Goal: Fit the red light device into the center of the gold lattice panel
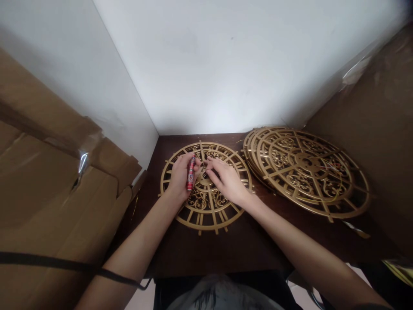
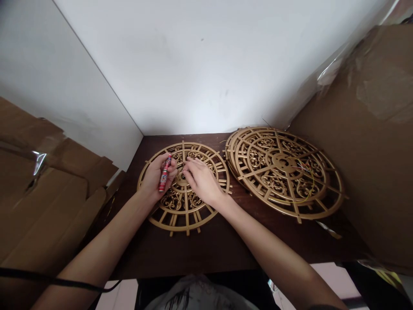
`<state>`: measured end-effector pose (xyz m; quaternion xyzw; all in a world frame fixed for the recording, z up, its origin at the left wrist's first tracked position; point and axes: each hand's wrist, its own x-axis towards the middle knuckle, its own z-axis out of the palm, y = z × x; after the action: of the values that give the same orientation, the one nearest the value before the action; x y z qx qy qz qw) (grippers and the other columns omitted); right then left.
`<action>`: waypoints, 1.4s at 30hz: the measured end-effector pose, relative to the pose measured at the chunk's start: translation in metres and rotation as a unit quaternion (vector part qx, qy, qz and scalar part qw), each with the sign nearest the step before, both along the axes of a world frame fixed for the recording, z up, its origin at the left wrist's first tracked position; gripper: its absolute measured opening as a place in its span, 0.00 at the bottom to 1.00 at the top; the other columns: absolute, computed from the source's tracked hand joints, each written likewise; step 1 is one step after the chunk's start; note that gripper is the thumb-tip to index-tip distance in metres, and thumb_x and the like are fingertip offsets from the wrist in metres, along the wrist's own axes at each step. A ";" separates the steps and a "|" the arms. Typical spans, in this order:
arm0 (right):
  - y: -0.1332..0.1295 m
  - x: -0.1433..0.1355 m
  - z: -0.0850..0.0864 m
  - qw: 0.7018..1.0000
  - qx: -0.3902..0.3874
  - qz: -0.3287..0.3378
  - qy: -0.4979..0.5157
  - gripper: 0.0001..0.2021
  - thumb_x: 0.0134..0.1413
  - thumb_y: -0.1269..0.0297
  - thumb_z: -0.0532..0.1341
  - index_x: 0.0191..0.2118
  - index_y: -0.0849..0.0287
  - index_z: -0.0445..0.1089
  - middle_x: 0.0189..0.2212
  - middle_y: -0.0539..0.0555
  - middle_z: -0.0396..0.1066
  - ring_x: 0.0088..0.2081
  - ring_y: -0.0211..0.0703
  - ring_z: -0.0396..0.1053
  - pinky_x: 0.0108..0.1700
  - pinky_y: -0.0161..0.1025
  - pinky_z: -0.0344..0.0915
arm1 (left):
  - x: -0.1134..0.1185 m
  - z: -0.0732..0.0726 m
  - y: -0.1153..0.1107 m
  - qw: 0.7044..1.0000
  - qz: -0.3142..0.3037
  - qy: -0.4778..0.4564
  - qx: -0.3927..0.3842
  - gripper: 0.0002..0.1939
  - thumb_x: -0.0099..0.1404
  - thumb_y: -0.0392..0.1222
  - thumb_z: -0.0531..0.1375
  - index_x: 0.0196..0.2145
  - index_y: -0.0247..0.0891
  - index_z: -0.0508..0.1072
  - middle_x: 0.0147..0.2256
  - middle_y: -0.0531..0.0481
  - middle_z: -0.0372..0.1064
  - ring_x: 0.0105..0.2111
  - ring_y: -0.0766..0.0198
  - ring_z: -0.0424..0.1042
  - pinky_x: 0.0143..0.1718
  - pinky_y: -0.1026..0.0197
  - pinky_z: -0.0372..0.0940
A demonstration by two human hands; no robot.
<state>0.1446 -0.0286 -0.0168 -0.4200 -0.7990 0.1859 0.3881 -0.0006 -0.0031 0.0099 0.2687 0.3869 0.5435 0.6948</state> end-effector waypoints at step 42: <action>0.000 0.002 0.008 0.980 -0.021 -0.121 0.153 0.07 0.57 0.65 0.57 0.30 0.58 0.70 0.26 0.51 0.68 0.30 0.39 0.65 0.34 0.38 0.62 | 0.001 -0.001 -0.008 0.989 -0.117 0.035 0.086 0.13 0.58 0.46 0.61 0.28 0.33 0.67 0.21 0.51 0.67 0.14 0.76 0.56 0.13 0.71 0.49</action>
<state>0.1466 -0.0285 -0.0088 -0.4887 -0.6690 0.2165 0.5164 0.0003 -0.0108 0.0085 0.3899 0.3290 0.4797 0.7138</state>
